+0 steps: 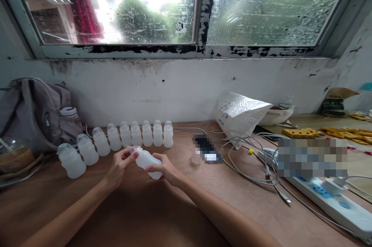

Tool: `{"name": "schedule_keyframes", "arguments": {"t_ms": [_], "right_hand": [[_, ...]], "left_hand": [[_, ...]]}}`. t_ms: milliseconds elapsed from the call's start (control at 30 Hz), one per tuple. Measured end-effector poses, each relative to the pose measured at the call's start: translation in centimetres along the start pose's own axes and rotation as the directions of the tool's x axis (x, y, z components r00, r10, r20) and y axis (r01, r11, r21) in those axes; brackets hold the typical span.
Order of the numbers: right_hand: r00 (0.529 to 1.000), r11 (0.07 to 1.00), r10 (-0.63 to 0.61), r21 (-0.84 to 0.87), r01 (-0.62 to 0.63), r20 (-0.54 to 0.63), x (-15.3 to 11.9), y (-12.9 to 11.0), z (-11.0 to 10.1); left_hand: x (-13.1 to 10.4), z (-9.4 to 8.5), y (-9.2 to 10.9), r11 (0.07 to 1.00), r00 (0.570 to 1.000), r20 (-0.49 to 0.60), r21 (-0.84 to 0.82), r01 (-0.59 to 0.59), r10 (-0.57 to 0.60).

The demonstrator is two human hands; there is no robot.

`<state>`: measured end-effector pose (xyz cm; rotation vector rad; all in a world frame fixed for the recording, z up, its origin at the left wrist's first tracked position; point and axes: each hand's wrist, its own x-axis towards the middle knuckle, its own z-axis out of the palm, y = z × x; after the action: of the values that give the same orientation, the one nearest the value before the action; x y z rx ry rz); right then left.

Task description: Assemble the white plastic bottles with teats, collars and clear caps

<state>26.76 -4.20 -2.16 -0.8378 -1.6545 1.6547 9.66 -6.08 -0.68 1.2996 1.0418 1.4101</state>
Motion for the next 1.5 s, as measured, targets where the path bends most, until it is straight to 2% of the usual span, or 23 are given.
{"name": "schedule_keyframes", "arguments": {"t_ms": [167, 267, 367, 467, 567, 633, 667, 733, 800, 833, 867, 933, 1033, 1100, 1167, 1367, 1500], "right_hand": [[0.993, 0.967, 0.015, 0.249, -0.044, 0.117, -0.2, -0.1, 0.6], [0.984, 0.944, 0.006, 0.323, -0.065, 0.180, -0.3, -0.2, 1.3], [0.982, 0.938, -0.007, 0.342, -0.059, 0.189, -0.5, -0.5, 2.0], [0.985, 0.975, -0.031, 0.222, -0.008, 0.172, -0.5, -1.1, 2.0], [0.988, 0.990, -0.046, -0.128, 0.065, 0.149, -0.2, -2.1, 0.5], [0.995, 0.903, -0.066, -0.421, 0.089, 0.068, -0.1, -2.8, -1.6], [0.994, 0.808, -0.111, -0.582, 0.094, 0.007, -0.1, -3.2, -2.9], [0.982, 0.521, -0.170, -0.853, 0.020, -0.081, -0.4, -3.9, -5.9], [0.969, 0.276, -0.160, -0.951, -0.137, -0.186, -0.9, -4.3, -9.0], [0.962, 0.198, -0.121, -0.956, -0.218, -0.245, -1.2, -4.4, -10.4], [0.961, 0.149, -0.068, -0.955, -0.257, -0.269, -1.4, -4.5, -11.7], [0.950, 0.108, 0.050, -0.944, -0.310, -0.307, -1.8, -4.7, -13.4], [0.880, 0.148, 0.265, -0.885, -0.441, -0.394, -2.0, -4.6, -14.4], [0.844, 0.208, 0.351, -0.846, -0.492, -0.405, -1.8, -4.3, -14.3], [0.859, 0.274, 0.348, -0.836, -0.476, -0.376, -1.6, -3.9, -14.0], [0.943, 0.439, 0.210, -0.837, -0.325, -0.257, -1.0, -3.4, -12.8], [0.977, 0.628, 0.089, -0.750, -0.205, -0.192, -0.9, -4.3, -11.8]], "left_hand": [[-0.2, 0.1, 1.3, 0.997, 0.998, 0.014, 0.054, -0.058, 0.057], [-0.3, 0.3, 1.4, 0.998, 0.999, 0.000, 0.048, -0.051, 0.051], [-0.5, 0.8, 1.3, 1.000, 1.000, 0.026, -0.027, -0.015, 0.016], [-0.8, 1.4, 1.1, 0.998, 0.997, 0.076, -0.064, 0.024, -0.019], [-0.9, 1.4, 0.8, 0.998, 1.000, 0.026, -0.067, 0.008, -0.007], [-0.8, 1.2, 0.5, 0.999, 1.000, -0.017, -0.046, -0.006, 0.005], [-0.7, 1.0, 0.3, 1.000, 1.000, -0.028, -0.029, -0.004, 0.003], [-0.6, 0.7, 0.0, 1.000, 0.999, -0.033, 0.006, 0.012, -0.012], [-0.5, 0.5, -0.4, 0.999, 0.999, -0.013, 0.024, 0.036, -0.036], [-0.5, 0.5, -0.6, 0.998, 0.999, 0.006, 0.028, 0.052, -0.052], [-0.5, 0.5, -0.8, 0.997, 0.997, 0.023, 0.027, 0.066, -0.067], [-0.5, 0.4, -1.2, 0.996, 0.995, 0.044, 0.017, 0.088, -0.088], [-0.4, 0.3, -1.8, 0.994, 0.993, 0.039, 0.030, 0.108, -0.109], [-0.3, 0.1, -2.2, 0.992, 0.992, 0.050, 0.066, 0.112, -0.115], [-0.3, -0.1, -2.6, 0.989, 0.993, 0.065, 0.112, 0.093, -0.100], [-0.3, -0.4, -3.7, 0.959, 0.987, 0.154, 0.283, 0.003, -0.048], [-0.1, -0.6, -4.2, 0.958, 0.980, 0.190, 0.287, 0.004, -0.061]]}}
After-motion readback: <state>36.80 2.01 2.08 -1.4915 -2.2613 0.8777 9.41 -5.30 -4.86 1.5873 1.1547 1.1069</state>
